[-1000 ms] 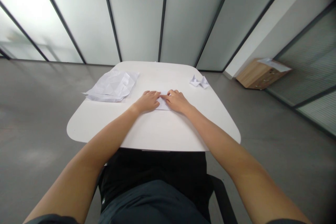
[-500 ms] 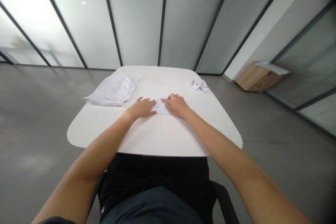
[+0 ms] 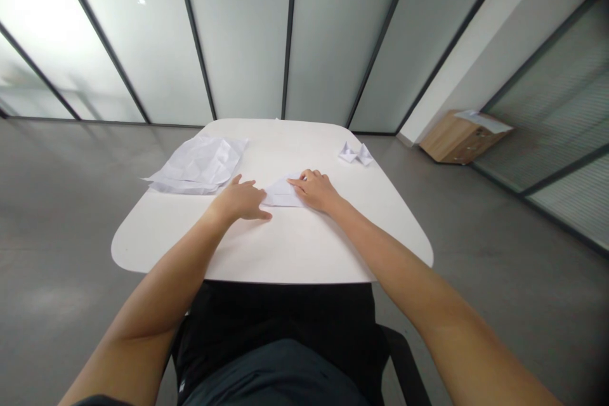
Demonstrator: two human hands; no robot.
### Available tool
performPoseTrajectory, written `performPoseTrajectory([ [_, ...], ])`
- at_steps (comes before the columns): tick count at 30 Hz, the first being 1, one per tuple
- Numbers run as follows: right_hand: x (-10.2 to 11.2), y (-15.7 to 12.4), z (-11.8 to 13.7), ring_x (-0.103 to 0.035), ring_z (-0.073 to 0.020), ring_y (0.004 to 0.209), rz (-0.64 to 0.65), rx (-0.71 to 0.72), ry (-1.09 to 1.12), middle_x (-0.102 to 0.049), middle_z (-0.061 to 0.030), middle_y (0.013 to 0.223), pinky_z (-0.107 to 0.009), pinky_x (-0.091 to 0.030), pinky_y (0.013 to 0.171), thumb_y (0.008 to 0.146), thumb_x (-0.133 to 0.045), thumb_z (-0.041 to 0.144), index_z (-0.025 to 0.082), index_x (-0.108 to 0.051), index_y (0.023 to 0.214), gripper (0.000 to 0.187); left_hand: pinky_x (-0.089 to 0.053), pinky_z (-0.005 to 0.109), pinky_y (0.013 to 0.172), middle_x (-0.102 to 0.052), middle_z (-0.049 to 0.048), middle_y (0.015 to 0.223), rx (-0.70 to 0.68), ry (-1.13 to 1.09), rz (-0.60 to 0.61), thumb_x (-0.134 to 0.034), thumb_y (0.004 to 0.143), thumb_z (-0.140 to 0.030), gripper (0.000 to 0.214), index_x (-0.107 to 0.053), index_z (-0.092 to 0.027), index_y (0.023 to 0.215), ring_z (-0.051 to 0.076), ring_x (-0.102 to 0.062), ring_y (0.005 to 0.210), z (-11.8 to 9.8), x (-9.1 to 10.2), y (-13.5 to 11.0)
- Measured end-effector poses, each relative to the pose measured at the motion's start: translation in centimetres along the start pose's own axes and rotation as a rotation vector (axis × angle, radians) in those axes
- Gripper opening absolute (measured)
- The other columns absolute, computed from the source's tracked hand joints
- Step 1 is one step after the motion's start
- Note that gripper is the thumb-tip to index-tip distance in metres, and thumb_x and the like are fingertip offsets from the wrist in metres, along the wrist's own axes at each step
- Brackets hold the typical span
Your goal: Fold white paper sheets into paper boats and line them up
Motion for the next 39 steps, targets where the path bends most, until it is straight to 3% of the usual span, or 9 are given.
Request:
performPoseTrajectory([
  [3,-0.1,0.0,0.0,-0.051,-0.0330,0.123,0.016,-0.010,-0.012,-0.057,-0.0114,0.140,-0.048,-0.039,0.104,0.109,-0.039,0.038,0.042,-0.058,0.152,0.047,-0.021,0.060,0.124,-0.079,0.0099,0.120,0.020,0.064,0.022,-0.074,0.083,-0.065,0.042,-0.079,-0.028,0.101,0.037,-0.054,0.141,-0.1,0.6,-0.4],
  [6,0.0,-0.1,0.2,-0.051,-0.0328,0.122,0.009,-0.005,-0.011,-0.057,-0.0119,0.140,-0.048,-0.039,0.103,0.109,-0.039,0.037,0.042,-0.058,0.152,0.047,-0.032,0.054,0.119,-0.080,0.0089,0.114,0.039,0.130,-0.013,-0.059,0.096,-0.066,0.045,-0.080,-0.027,0.101,0.033,-0.068,0.123,-0.2,1.6,-0.4],
  [9,0.1,-0.2,0.3,-0.051,-0.0329,0.120,-0.017,0.007,-0.010,-0.058,-0.0121,0.137,-0.048,-0.040,0.101,0.109,-0.040,0.037,0.042,-0.060,0.150,0.047,-0.045,0.047,0.102,-0.081,0.0122,0.106,0.104,0.183,-0.143,-0.048,0.103,-0.062,0.050,-0.081,-0.024,0.106,0.032,-0.073,0.106,-0.1,2.8,0.2],
  [13,0.2,-0.2,0.5,-0.051,-0.0336,0.119,-0.026,0.030,-0.010,-0.058,-0.0129,0.136,-0.049,-0.040,0.100,0.109,-0.042,0.041,0.042,-0.060,0.150,0.045,-0.045,0.046,0.095,-0.080,0.0125,0.102,0.145,0.200,-0.333,-0.050,0.105,-0.051,0.041,-0.078,-0.024,0.118,0.032,-0.074,0.101,-0.4,3.2,1.6],
  [21,0.3,-0.1,0.8,-0.050,-0.0353,0.122,-0.043,0.068,0.022,-0.059,-0.0144,0.136,-0.051,-0.040,0.101,0.108,-0.045,0.043,0.040,-0.060,0.151,0.045,-0.046,0.047,0.102,-0.075,0.0131,0.113,-0.127,0.110,-0.467,-0.053,0.102,-0.041,0.031,-0.076,-0.020,0.106,0.032,-0.065,0.118,-2.8,1.8,5.1],
  [24,0.2,0.0,0.7,-0.050,-0.0355,0.123,-0.037,0.075,0.028,-0.059,-0.0147,0.136,-0.051,-0.041,0.101,0.108,-0.047,0.043,0.041,-0.059,0.152,0.046,-0.043,0.045,0.114,-0.072,0.0127,0.127,-0.237,0.024,-0.458,-0.051,0.101,-0.033,0.034,-0.068,-0.018,0.126,0.029,-0.061,0.129,-3.0,0.8,6.1],
  [30,0.1,0.1,0.5,-0.053,-0.0351,0.123,-0.036,0.105,0.048,-0.061,-0.0149,0.135,-0.052,-0.042,0.103,0.108,-0.049,0.044,0.041,-0.059,0.152,0.046,-0.031,0.050,0.127,-0.058,0.0130,0.152,-0.237,-0.050,-0.412,-0.046,0.101,-0.036,0.053,-0.048,-0.019,0.152,0.027,-0.048,0.148,-1.9,-1.2,6.9],
  [39,1.0,-1.2,1.1,-0.055,-0.0332,0.132,-0.089,0.332,0.125,-0.059,-0.0091,0.151,-0.053,-0.041,0.110,0.104,-0.059,0.037,0.038,-0.077,0.130,0.032,-0.026,0.050,0.130,-0.065,0.0120,0.144,-0.232,-0.030,-0.403,-0.047,0.101,-0.038,0.056,-0.045,-0.017,0.154,0.026,-0.042,0.153,-2.2,-1.0,6.3],
])
Point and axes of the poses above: each hand's wrist, its own y-axis towards the middle knuckle, its own x-axis out of the back of the hand, z = x × y, the point moved 10 cm from there along y, towards the middle knuckle
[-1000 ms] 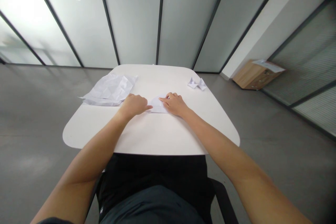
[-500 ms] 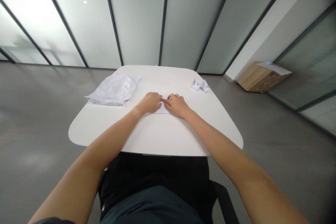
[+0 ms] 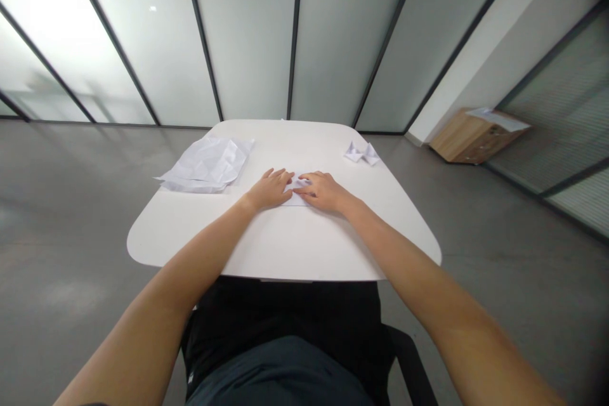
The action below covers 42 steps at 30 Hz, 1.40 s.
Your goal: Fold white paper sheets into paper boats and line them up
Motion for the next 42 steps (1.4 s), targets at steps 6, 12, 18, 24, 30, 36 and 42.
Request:
performPoseTrajectory([
  [6,0.5,0.0,-1.0,-0.065,-0.0274,0.119,-0.122,0.014,0.133,-0.074,-0.0083,0.130,-0.046,-0.047,0.110,0.101,-0.060,0.033,0.028,-0.083,0.116,0.028,-0.029,0.050,0.128,-0.069,0.0107,0.136,0.017,-0.022,-0.003,-0.050,0.100,-0.045,0.056,-0.050,-0.018,0.149,0.028,-0.052,0.144,0.1,0.3,0.2],
  [12,0.5,-0.8,-7.5,-0.060,-0.0303,0.132,-0.242,-0.394,0.130,-0.068,-0.0101,0.144,-0.048,-0.044,0.117,0.091,-0.068,0.033,0.022,-0.067,0.142,0.052,-0.044,0.046,0.116,-0.072,0.0098,0.126,0.041,-0.020,-0.016,-0.059,0.095,-0.051,0.055,-0.058,-0.017,0.138,0.030,-0.063,0.128,0.4,1.2,0.4],
  [18,-0.5,-2.2,-10.1,-0.060,-0.0341,0.133,-0.140,-0.631,0.114,-0.066,-0.0160,0.145,-0.049,-0.047,0.112,0.088,-0.071,0.036,0.018,-0.047,0.159,0.077,-0.045,0.043,0.114,-0.072,0.0090,0.126,0.048,-0.062,-0.002,-0.062,0.093,-0.051,0.056,-0.059,-0.020,0.138,0.029,-0.064,0.127,1.6,1.3,0.1],
  [24,0.0,-2.1,-8.8,-0.066,-0.0308,0.119,-0.161,-0.610,0.190,-0.077,-0.0080,0.121,-0.044,-0.048,0.106,0.085,-0.072,0.030,0.022,-0.042,0.160,0.082,-0.047,0.044,0.113,-0.072,0.0100,0.127,0.034,-0.087,0.011,-0.060,0.093,-0.049,0.057,-0.058,-0.018,0.141,0.029,-0.064,0.127,2.2,1.2,-0.2],
  [30,-0.1,-1.5,-7.6,-0.067,-0.0283,0.110,-0.103,-0.551,0.136,-0.078,-0.0092,0.114,-0.039,-0.048,0.098,0.088,-0.068,0.026,0.018,-0.063,0.142,0.055,-0.046,0.046,0.114,-0.072,0.0109,0.128,0.046,-0.067,-0.005,-0.060,0.091,-0.046,0.056,-0.057,-0.017,0.139,0.030,-0.062,0.129,2.1,1.2,-0.2],
  [36,-0.4,-0.5,-5.1,-0.064,-0.0263,0.107,-0.041,-0.281,0.064,-0.077,-0.0078,0.111,-0.037,-0.045,0.098,0.094,-0.059,0.018,0.025,-0.078,0.126,0.038,-0.041,0.045,0.121,-0.063,0.0132,0.148,0.066,-0.037,-0.005,-0.059,0.093,-0.049,0.068,-0.047,-0.018,0.153,0.030,-0.054,0.141,2.2,1.2,-0.4],
  [42,-0.6,-0.5,-3.6,-0.061,-0.0266,0.109,-0.022,-0.162,0.062,-0.072,-0.0101,0.117,-0.040,-0.046,0.101,0.095,-0.057,0.016,0.026,-0.077,0.132,0.043,-0.031,0.048,0.127,-0.053,0.0008,0.162,0.058,0.008,0.094,-0.050,0.098,-0.052,0.064,-0.049,-0.030,0.159,0.033,-0.043,0.152,2.2,0.4,-0.5],
])
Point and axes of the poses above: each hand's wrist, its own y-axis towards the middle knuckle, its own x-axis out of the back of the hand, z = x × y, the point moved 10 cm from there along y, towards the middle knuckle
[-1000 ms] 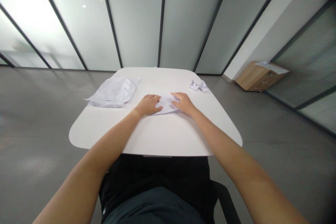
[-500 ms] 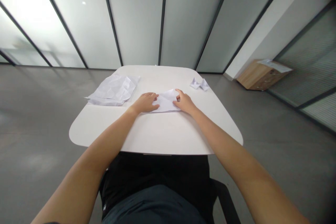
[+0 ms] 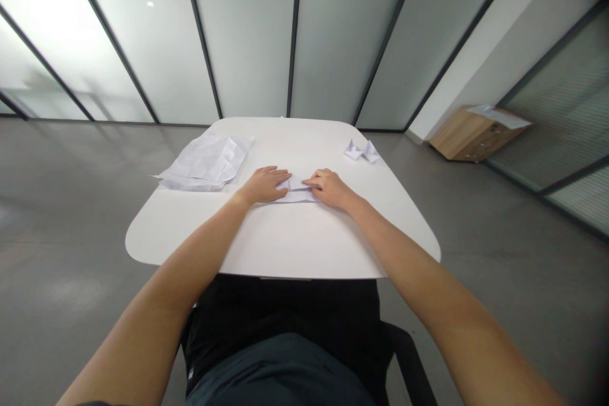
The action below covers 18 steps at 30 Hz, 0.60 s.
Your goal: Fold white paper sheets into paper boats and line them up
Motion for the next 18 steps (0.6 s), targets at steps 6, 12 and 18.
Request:
performPoseTrajectory([
  [6,-0.1,-0.2,0.5,-0.060,-0.0280,0.115,0.037,0.018,0.000,-0.069,-0.0104,0.123,-0.043,-0.044,0.106,0.095,-0.058,0.018,0.026,-0.076,0.135,0.044,-0.031,0.049,0.127,-0.050,-0.0009,0.164,0.000,0.014,0.024,-0.049,0.099,-0.052,0.061,-0.053,-0.031,0.156,0.033,-0.039,0.155,0.1,-0.2,0.0],
  [12,0.0,-0.3,0.9,-0.061,-0.0277,0.114,0.046,0.027,-0.015,-0.071,-0.0108,0.123,-0.043,-0.045,0.106,0.098,-0.059,0.024,0.027,-0.077,0.132,0.039,-0.034,0.049,0.125,-0.053,0.0012,0.161,-0.001,0.029,-0.001,-0.043,0.105,-0.048,0.050,-0.058,-0.031,0.149,0.031,-0.041,0.154,-0.4,-0.2,0.3],
  [18,0.3,0.3,0.9,-0.066,-0.0243,0.110,0.011,0.009,0.044,-0.075,-0.0085,0.116,-0.039,-0.048,0.102,0.104,-0.059,0.034,0.026,-0.082,0.120,0.030,-0.039,0.048,0.120,-0.066,0.0075,0.145,0.046,0.041,-0.085,-0.049,0.101,-0.064,0.053,-0.066,-0.028,0.136,0.031,-0.049,0.146,-0.9,0.3,0.7],
])
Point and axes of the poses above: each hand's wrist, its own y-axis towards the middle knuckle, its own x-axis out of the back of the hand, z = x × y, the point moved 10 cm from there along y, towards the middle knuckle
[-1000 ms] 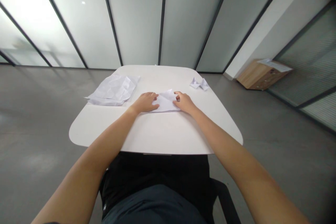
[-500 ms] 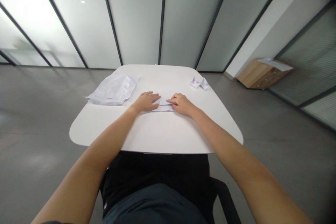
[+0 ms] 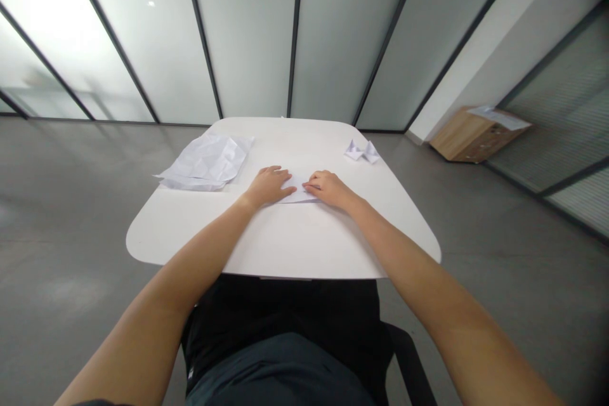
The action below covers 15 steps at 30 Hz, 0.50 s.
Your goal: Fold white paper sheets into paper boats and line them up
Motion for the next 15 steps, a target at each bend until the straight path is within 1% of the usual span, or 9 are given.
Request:
performPoseTrajectory([
  [4,0.2,0.2,-1.2,-0.071,-0.0218,0.107,-0.015,-0.076,0.193,-0.080,-0.0035,0.113,-0.034,-0.051,0.102,0.096,-0.067,0.026,0.026,-0.084,0.108,0.021,-0.042,0.048,0.118,-0.064,0.0096,0.146,-0.015,-0.025,-0.023,-0.053,0.100,-0.060,0.051,-0.065,-0.025,0.135,0.030,-0.053,0.141,-0.1,0.2,0.0],
  [7,0.0,0.0,-2.2,-0.074,-0.0207,0.106,0.006,-0.122,0.319,-0.081,-0.0022,0.114,-0.032,-0.052,0.100,0.095,-0.069,0.024,0.025,-0.084,0.111,0.022,-0.042,0.048,0.116,-0.063,0.0100,0.145,-0.051,-0.044,-0.016,-0.053,0.100,-0.059,0.051,-0.065,-0.025,0.136,0.030,-0.055,0.137,-0.4,0.1,-0.2],
  [9,-0.1,-0.1,-2.2,-0.073,-0.0213,0.106,0.017,-0.111,0.287,-0.081,-0.0032,0.113,-0.033,-0.052,0.101,0.095,-0.069,0.025,0.025,-0.083,0.112,0.022,-0.042,0.048,0.116,-0.064,0.0095,0.143,-0.069,-0.050,-0.003,-0.052,0.101,-0.058,0.050,-0.064,-0.025,0.137,0.030,-0.057,0.135,-0.6,-0.1,-0.3],
  [11,-0.2,0.1,-1.6,-0.071,-0.0231,0.109,0.005,-0.070,0.168,-0.080,-0.0055,0.115,-0.036,-0.051,0.103,0.096,-0.067,0.025,0.024,-0.082,0.113,0.022,-0.041,0.048,0.117,-0.064,0.0090,0.143,-0.076,-0.052,0.006,-0.049,0.103,-0.055,0.047,-0.063,-0.026,0.138,0.029,-0.058,0.133,-0.7,-0.2,-0.3],
  [13,-0.3,0.4,-0.6,-0.068,-0.0247,0.116,-0.022,-0.011,0.045,-0.078,-0.0080,0.123,-0.039,-0.048,0.108,0.099,-0.062,0.023,0.023,-0.080,0.118,0.026,-0.040,0.048,0.117,-0.063,0.0088,0.144,-0.073,-0.052,0.014,-0.046,0.105,-0.052,0.045,-0.062,-0.026,0.139,0.028,-0.058,0.133,-0.7,-0.4,-0.4],
  [15,-0.7,0.8,0.6,-0.064,-0.0240,0.126,-0.033,0.064,-0.013,-0.073,-0.0084,0.136,-0.040,-0.043,0.113,0.100,-0.055,0.016,0.023,-0.076,0.128,0.036,-0.039,0.049,0.118,-0.062,0.0086,0.145,-0.067,-0.052,0.023,-0.044,0.106,-0.050,0.044,-0.061,-0.028,0.140,0.028,-0.058,0.134,-0.6,-0.6,-0.4],
])
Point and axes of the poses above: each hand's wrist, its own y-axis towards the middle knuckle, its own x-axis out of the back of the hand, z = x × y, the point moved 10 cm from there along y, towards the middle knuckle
